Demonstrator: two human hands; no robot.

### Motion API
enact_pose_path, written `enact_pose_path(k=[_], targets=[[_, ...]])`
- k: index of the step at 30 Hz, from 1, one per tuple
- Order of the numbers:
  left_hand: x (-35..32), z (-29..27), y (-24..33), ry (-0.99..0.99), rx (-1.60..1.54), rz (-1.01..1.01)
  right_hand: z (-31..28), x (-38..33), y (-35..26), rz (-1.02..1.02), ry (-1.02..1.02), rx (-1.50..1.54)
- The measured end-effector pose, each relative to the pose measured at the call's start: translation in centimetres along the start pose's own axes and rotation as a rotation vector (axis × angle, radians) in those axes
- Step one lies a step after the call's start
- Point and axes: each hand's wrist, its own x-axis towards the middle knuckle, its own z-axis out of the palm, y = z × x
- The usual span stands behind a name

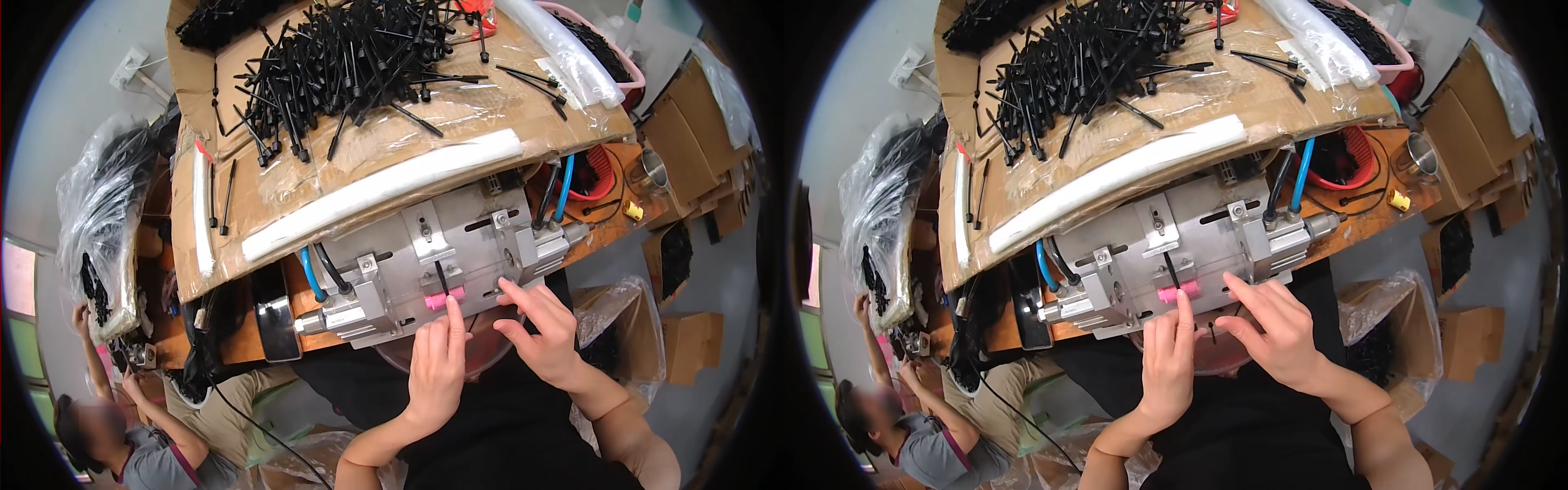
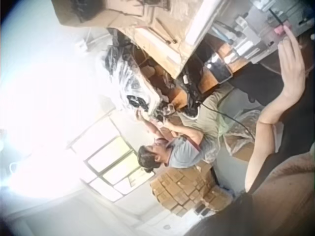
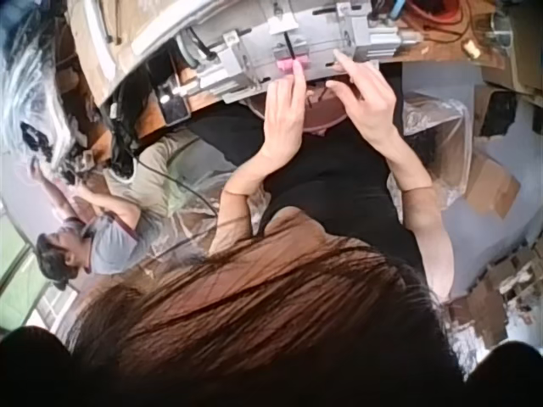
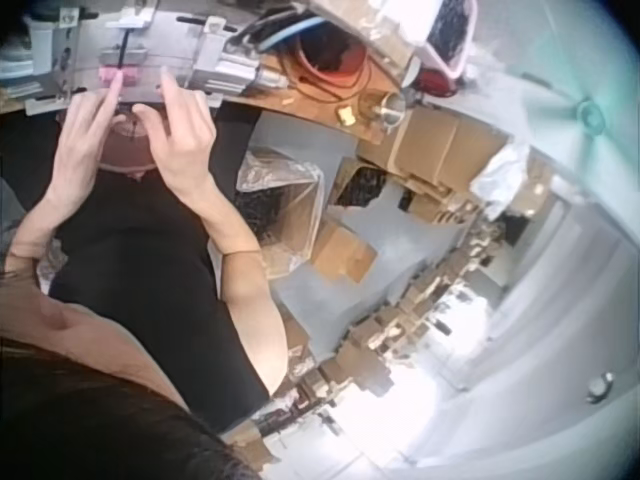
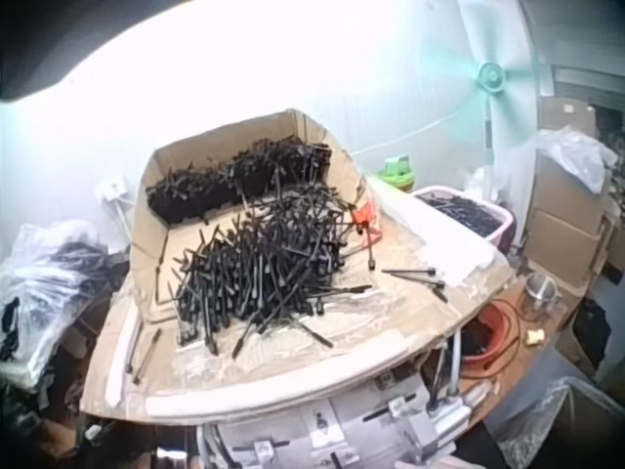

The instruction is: The person repeatedly picks up black cable ties from a cardboard box and feeds them into a small desktop machine. The machine processes each tie, and the person collects the finished items into a pink plastic basin. The person occasionally refills the box with more ties from a larger container.

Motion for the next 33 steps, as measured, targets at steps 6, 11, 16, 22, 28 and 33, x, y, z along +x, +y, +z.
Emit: enact_pose_path(k=[6,11,16,22,28,33], targets=[[0.3,-0.3,-0.1,-0.022,-0.022,-0.004,-0.4,0.2,0.0,0.017,0.003,0.018],[1.2,-3.3,-0.8,-0.064,-0.166,-0.018,-1.5,5.2,-0.2,-0.232,0.062,-0.1],[8.1,-10.4,-9.8,0.408,0.167,-0.26,-1.5,17.3,3.7,-0.48,0.253,-0.428],[10.7,-14.7,-19.6,0.14,0.065,-0.306,-0.2,26.8,4.8,-0.329,-0.209,-0.835],[9.8,-15.5,-19.6,0.149,-0.066,-0.446,-5.6,26.7,1.7,-0.445,-0.423,-0.781],[11.2,-14.4,-15.9,0.118,-0.152,-0.232,-2.5,26.1,3.4,-0.772,-0.425,-0.576]])
